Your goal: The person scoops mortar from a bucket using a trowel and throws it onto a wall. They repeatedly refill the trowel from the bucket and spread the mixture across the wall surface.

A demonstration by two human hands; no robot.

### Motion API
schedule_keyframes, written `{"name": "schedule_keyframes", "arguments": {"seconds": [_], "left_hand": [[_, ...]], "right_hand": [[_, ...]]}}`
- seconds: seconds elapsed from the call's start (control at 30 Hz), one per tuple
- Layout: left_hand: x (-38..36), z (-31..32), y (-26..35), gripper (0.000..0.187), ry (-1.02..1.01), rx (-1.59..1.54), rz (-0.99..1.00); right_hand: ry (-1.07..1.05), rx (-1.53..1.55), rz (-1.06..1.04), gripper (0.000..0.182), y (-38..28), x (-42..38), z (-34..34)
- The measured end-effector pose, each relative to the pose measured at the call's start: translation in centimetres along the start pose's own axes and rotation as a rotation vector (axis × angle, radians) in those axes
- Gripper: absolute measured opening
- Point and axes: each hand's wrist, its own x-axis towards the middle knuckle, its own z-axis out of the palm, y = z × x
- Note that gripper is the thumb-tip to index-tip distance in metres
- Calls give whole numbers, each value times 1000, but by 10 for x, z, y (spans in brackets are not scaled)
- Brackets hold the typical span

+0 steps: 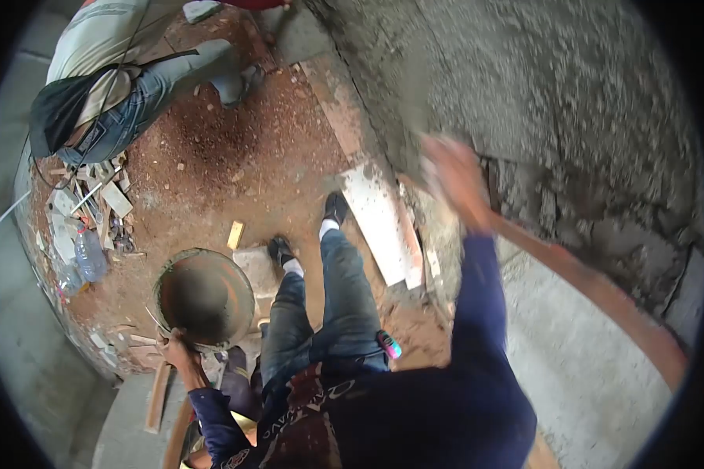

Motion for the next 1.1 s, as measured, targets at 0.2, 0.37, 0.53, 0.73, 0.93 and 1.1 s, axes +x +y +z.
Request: {"name": "schedule_keyframes", "arguments": {"seconds": [0.2, 0.37, 0.53, 0.73, 0.93, 1.1], "left_hand": [[-27, 45, 18, 46, -459, -226, -70], [-51, 88, 84, 42, -664, -189, 358], [-64, 99, 167, 34, -947, -198, 959], [-57, 84, 228, 11, -1152, -393, 1182], [-29, 74, 199, 19, -1146, -492, 1122], [-2, 46, 152, 33, -923, -643, 627]], "right_hand": [[-77, -350, -143, 42, -106, -148, -26], [-364, -1321, -658, 19, -58, -180, 61], [-60, -1508, -721, 20, -32, -205, 153], [-180, -1202, -724, 22, -2, -250, 175], [-459, -869, -617, 30, -10, -298, 211], [-437, -624, -543, 34, 22, -282, 227]]}}
